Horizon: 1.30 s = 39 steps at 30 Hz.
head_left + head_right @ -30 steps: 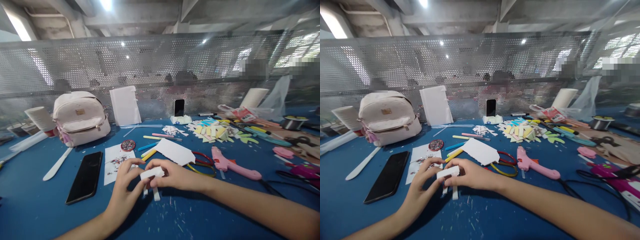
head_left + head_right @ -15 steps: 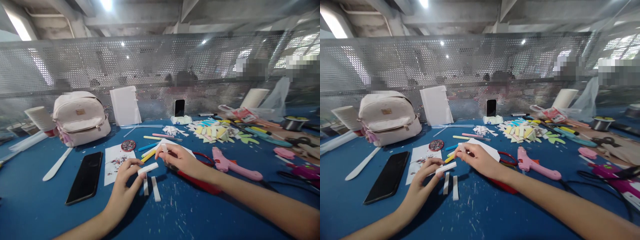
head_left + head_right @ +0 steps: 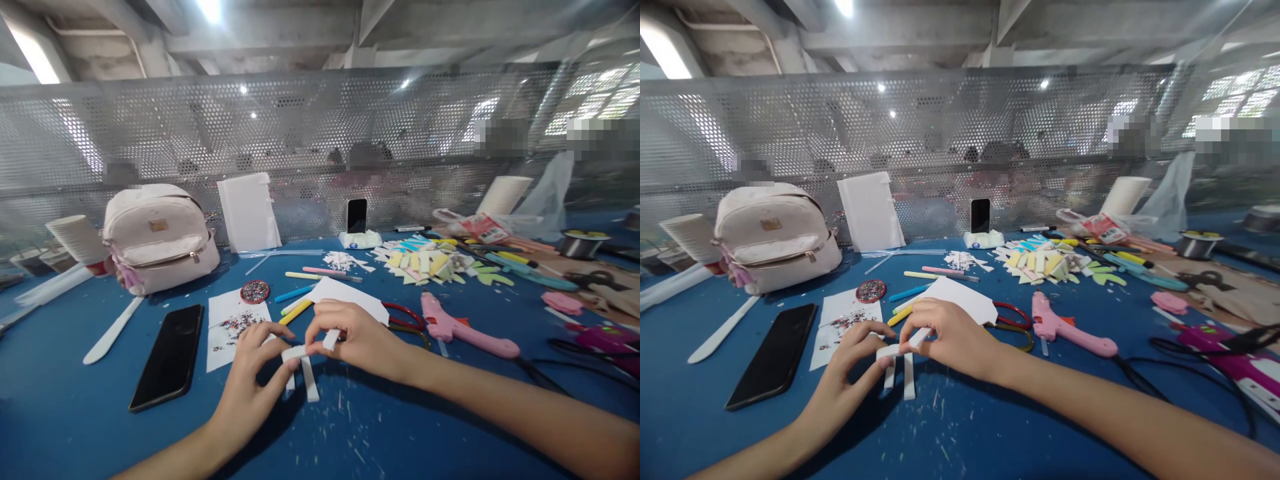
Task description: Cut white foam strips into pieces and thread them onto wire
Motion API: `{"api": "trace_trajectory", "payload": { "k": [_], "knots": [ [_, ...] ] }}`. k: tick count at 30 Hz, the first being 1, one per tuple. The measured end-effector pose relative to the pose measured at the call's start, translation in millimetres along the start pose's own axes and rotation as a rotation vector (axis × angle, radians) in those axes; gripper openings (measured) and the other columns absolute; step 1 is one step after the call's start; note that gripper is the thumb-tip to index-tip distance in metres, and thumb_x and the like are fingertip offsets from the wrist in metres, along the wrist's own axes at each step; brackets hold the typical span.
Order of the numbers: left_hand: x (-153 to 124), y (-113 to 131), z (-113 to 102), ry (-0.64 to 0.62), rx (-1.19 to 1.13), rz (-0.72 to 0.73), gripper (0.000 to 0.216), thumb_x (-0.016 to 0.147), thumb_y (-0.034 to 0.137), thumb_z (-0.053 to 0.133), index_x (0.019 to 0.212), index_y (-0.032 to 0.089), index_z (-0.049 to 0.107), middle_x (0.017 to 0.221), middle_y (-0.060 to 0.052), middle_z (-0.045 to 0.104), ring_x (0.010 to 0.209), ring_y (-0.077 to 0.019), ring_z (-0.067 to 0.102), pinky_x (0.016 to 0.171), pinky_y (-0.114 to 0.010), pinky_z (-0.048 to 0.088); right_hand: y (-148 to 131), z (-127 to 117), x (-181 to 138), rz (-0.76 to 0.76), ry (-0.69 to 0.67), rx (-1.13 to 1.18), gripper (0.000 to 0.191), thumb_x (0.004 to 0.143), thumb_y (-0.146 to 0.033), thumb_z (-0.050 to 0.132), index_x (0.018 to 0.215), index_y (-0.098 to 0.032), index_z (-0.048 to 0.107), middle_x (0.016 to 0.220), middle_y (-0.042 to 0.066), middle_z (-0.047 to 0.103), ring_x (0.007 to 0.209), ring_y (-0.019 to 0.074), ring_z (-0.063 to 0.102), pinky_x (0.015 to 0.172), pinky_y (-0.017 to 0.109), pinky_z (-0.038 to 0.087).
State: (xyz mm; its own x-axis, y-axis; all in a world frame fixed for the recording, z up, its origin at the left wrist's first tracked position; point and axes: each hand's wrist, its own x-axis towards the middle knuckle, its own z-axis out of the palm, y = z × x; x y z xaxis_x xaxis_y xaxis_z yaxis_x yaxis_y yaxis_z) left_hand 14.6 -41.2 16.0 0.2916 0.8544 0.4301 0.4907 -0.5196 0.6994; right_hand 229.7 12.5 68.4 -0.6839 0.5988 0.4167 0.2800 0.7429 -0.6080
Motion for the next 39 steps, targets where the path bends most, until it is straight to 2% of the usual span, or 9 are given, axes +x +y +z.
{"api": "trace_trajectory", "payload": {
  "k": [6,10,15,21,25,28,32,35,39],
  "knots": [
    [0.4,-2.2,0.5,-0.001,0.019,-0.004,0.016,0.1,0.031,0.053,0.092,0.024,0.065,0.113,-0.006,0.061,0.111,-0.0285,0.052,0.098,-0.047,0.035,7.5,4.9,3.5,0.254,-0.03,0.259,0.013,0.087,-0.028,0.071,0.081,-0.017,0.072,0.075,-0.002,0.059,0.065,0.0116,0.045,0.059,0.023,0.032],
    [0.7,-4.6,0.7,-0.001,0.019,-0.008,0.017,0.1,0.031,0.052,0.093,0.024,0.066,0.114,-0.006,0.062,0.111,-0.0283,0.052,0.098,-0.047,0.036,17.2,7.2,5.5,0.371,-0.049,0.367,0.025,0.083,-0.039,0.071,0.079,-0.015,0.069,0.053,-0.01,0.033,0.051,0.009,0.024,0.051,0.025,0.018],
    [0.9,-4.2,0.3,0.014,0.017,-0.01,0.015,0.101,0.03,0.051,0.099,0.025,0.065,0.113,-0.006,0.062,0.111,-0.0281,0.052,0.097,-0.047,0.037,15.1,6.1,5.4,0.383,-0.081,0.334,0.025,0.083,-0.04,0.07,0.079,-0.015,0.069,0.055,-0.009,0.029,0.053,0.0098,0.023,0.052,0.025,0.018],
    [1.4,1.4,0.3,-0.089,0.155,0.048,0.013,0.099,0.028,0.054,0.099,0.025,0.066,0.116,-0.006,0.061,0.109,-0.0285,0.052,0.096,-0.047,0.037,2.0,3.6,6.3,0.332,-0.066,0.272,0.017,0.085,-0.031,0.068,0.079,-0.015,0.071,0.076,0.0,0.06,0.065,0.0124,0.042,0.06,0.025,0.031],
    [1.8,3.2,0.7,-0.109,0.193,0.062,0.014,0.099,0.028,0.052,0.097,0.024,0.066,0.116,-0.006,0.061,0.108,-0.0286,0.052,0.094,-0.048,0.038,5.7,1.0,7.8,0.356,-0.057,0.251,0.024,0.085,-0.038,0.067,0.08,-0.015,0.071,0.059,-0.006,0.041,0.055,0.0106,0.031,0.053,0.025,0.024],
    [1.6,3.5,0.5,-0.121,0.204,0.071,0.019,0.1,0.033,0.051,0.094,0.024,0.066,0.116,-0.007,0.062,0.107,-0.0294,0.052,0.095,-0.049,0.039,18.4,-6.2,11.0,0.328,0.023,0.074,0.03,0.088,-0.044,0.063,0.081,-0.016,0.071,0.054,-0.009,0.028,0.05,0.0099,0.027,0.049,0.023,0.023],
    [2.0,7.1,-0.4,-0.138,0.207,0.05,0.022,0.1,0.034,0.05,0.098,0.025,0.069,0.118,-0.009,0.062,0.109,-0.0306,0.052,0.096,-0.051,0.04,48.2,-29.7,15.1,0.305,0.176,-0.182,0.029,0.091,-0.043,0.059,0.085,-0.018,0.072,0.055,-0.005,0.044,0.052,0.0123,0.04,0.053,0.024,0.032],
    [2.6,12.2,-1.5,-0.162,0.185,0.041,0.022,0.099,0.033,0.05,0.096,0.025,0.07,0.119,-0.008,0.063,0.11,-0.0303,0.053,0.099,-0.052,0.039,77.7,-51.0,15.5,0.319,0.29,-0.359,0.021,0.092,-0.034,0.059,0.09,-0.019,0.073,0.087,0.005,0.068,0.081,0.0203,0.059,0.068,0.027,0.04],
    [2.6,16.5,-1.9,-0.184,0.163,0.064,0.021,0.098,0.031,0.052,0.094,0.025,0.071,0.119,-0.008,0.063,0.109,-0.0296,0.055,0.1,-0.052,0.038,112.6,-67.7,15.6,0.392,0.348,-0.556,0.018,0.09,-0.03,0.061,0.086,-0.019,0.074,0.095,0.01,0.075,0.086,0.0257,0.064,0.068,0.03,0.041]
  ]
}}
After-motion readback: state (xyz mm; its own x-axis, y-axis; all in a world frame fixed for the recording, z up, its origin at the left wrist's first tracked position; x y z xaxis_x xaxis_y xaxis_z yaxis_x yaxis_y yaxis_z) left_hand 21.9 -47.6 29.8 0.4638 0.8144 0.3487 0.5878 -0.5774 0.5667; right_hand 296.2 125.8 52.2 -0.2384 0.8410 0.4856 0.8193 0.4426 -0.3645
